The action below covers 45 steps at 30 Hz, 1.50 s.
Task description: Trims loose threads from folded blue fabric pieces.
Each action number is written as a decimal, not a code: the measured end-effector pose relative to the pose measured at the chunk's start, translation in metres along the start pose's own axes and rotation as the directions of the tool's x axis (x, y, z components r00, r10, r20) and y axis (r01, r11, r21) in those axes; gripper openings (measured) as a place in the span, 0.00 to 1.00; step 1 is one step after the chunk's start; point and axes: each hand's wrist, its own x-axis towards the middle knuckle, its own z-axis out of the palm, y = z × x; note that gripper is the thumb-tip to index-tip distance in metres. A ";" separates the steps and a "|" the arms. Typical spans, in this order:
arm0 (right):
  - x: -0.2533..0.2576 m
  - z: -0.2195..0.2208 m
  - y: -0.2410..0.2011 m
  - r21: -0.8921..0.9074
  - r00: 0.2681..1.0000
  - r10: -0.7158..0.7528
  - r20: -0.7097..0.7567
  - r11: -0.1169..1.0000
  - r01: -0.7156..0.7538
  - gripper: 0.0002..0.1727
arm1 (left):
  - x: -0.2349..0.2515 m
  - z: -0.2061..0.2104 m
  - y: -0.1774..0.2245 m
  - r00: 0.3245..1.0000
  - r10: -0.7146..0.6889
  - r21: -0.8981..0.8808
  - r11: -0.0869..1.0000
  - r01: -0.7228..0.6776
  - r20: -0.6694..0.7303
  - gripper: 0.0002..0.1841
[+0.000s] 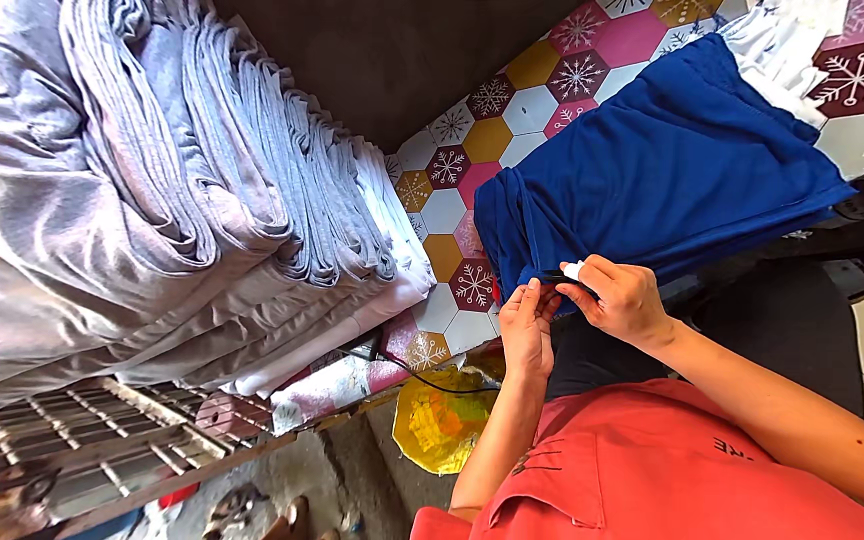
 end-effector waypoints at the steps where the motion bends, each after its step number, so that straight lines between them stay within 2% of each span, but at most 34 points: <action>1: -0.001 0.001 0.000 0.002 1.000 -0.001 -0.015 1.000 0.001 0.17 | 0.000 0.000 0.000 1.000 -0.001 -0.003 1.000 0.001 0.002 0.14; 3: -0.003 0.003 0.001 0.043 0.999 0.034 -0.024 0.999 -0.033 0.17 | 0.001 0.000 -0.001 1.000 -0.004 -0.008 1.000 0.004 0.005 0.14; 5: -0.005 0.003 0.003 0.088 0.995 0.097 0.028 0.991 -0.099 0.20 | 0.001 0.000 -0.001 1.000 -0.008 0.011 1.000 0.008 0.014 0.15; 6: -0.005 0.003 0.004 0.096 0.990 0.124 0.065 0.987 -0.129 0.22 | 0.001 -0.001 0.001 1.000 -0.003 0.060 0.998 0.001 0.030 0.16; 8: -0.006 0.004 0.007 0.109 0.986 0.124 0.113 0.985 -0.137 0.13 | 0.001 -0.007 0.006 0.992 0.061 0.332 0.938 -0.095 0.111 0.19; 9: -0.006 0.005 0.009 0.116 0.987 0.109 0.120 0.986 -0.123 0.08 | 0.003 -0.013 0.011 0.975 0.151 0.530 0.820 -0.215 0.162 0.20; 10: -0.006 0.006 0.011 0.123 0.988 0.100 0.121 0.986 -0.115 0.05 | 0.006 -0.018 0.014 0.939 0.279 0.686 0.644 -0.338 0.200 0.18; 11: -0.007 0.005 0.012 0.134 0.986 0.110 0.126 0.983 -0.126 0.05 | 0.011 -0.025 0.017 0.887 0.389 0.764 0.483 -0.428 0.251 0.12; 12: -0.008 0.005 0.013 0.151 0.981 0.136 0.138 0.976 -0.156 0.06 | 0.017 -0.031 0.020 0.856 0.421 0.784 0.402 -0.474 0.302 0.08; 14: -0.010 0.003 0.015 0.194 0.968 0.187 0.167 0.956 -0.218 0.07 | 0.025 -0.035 0.027 0.869 0.336 0.771 0.417 -0.482 0.362 0.20; 15: -0.011 0.003 0.015 0.204 0.966 0.194 0.172 0.952 -0.227 0.07 | 0.027 -0.034 0.027 0.874 0.308 0.754 0.446 -0.482 0.376 0.20; 19: -0.013 0.001 0.015 0.204 0.963 0.198 0.184 0.951 -0.234 0.08 | 0.031 -0.027 0.017 0.867 0.347 0.684 0.535 -0.496 0.358 0.04; 23: -0.005 -0.013 0.023 0.238 0.956 0.179 0.232 0.943 -0.234 0.08 | 0.032 -0.037 0.024 0.854 0.439 0.602 0.613 -0.512 0.280 0.05; 25: 0.014 -0.036 0.038 0.227 0.940 0.197 0.280 0.937 -0.264 0.07 | 0.037 -0.051 0.037 0.829 0.532 0.617 0.597 -0.513 0.175 0.06; 27: 0.045 -0.070 0.065 0.137 0.912 0.363 0.189 0.910 -0.390 0.13 | 0.045 -0.065 0.047 0.757 0.646 0.683 0.508 -0.525 0.101 0.07; 28: 0.062 -0.086 0.082 0.102 0.874 0.479 0.081 0.868 -0.485 0.19 | 0.046 -0.069 0.047 0.720 0.681 0.732 0.422 -0.535 0.133 0.09; 30: 0.087 -0.106 0.111 0.099 0.773 0.602 -0.203 0.798 -0.595 0.25 | 0.043 -0.067 0.040 0.699 0.627 0.757 0.255 -0.602 0.345 0.11; 31: 0.093 -0.110 0.115 0.094 0.756 0.588 -0.287 0.803 -0.589 0.25 | 0.044 -0.062 0.031 0.673 0.566 0.729 0.175 -0.662 0.476 0.09; 32: 0.096 -0.113 0.107 0.076 0.783 0.557 -0.277 0.825 -0.560 0.25 | 0.046 -0.056 0.021 0.635 0.502 0.691 0.098 -0.716 0.587 0.10; 33: 0.092 -0.112 0.091 0.054 0.837 0.514 -0.187 0.856 -0.514 0.24 | 0.047 -0.049 0.010 0.609 0.434 0.664 0.032 -0.747 0.664 0.11; 35: 0.071 -0.100 0.064 0.013 0.930 0.362 0.058 0.932 -0.363 0.16 | 0.053 -0.038 -0.010 0.592 0.323 0.638 -0.048 -0.769 0.738 0.13; 37: 0.043 -0.079 0.056 0.015 0.949 0.210 0.233 0.975 -0.220 0.09 | 0.058 -0.034 -0.022 0.594 0.313 0.637 -0.049 -0.769 0.741 0.09; 40: 0.017 -0.057 0.057 -0.062 0.913 0.141 0.383 0.990 -0.126 0.17 | 0.057 -0.035 -0.027 0.555 0.408 0.622 -0.038 -0.782 0.724 0.05; 42: 0.010 -0.048 0.059 -0.121 0.908 0.104 0.406 0.991 -0.060 0.17 | 0.054 -0.038 -0.028 0.529 0.448 0.614 -0.059 -0.787 0.721 0.06; 45: 0.007 -0.043 0.057 -0.074 0.942 0.105 0.318 0.994 -0.086 0.04 | 0.049 -0.046 -0.026 0.523 0.524 0.622 -0.016 -0.783 0.672 0.09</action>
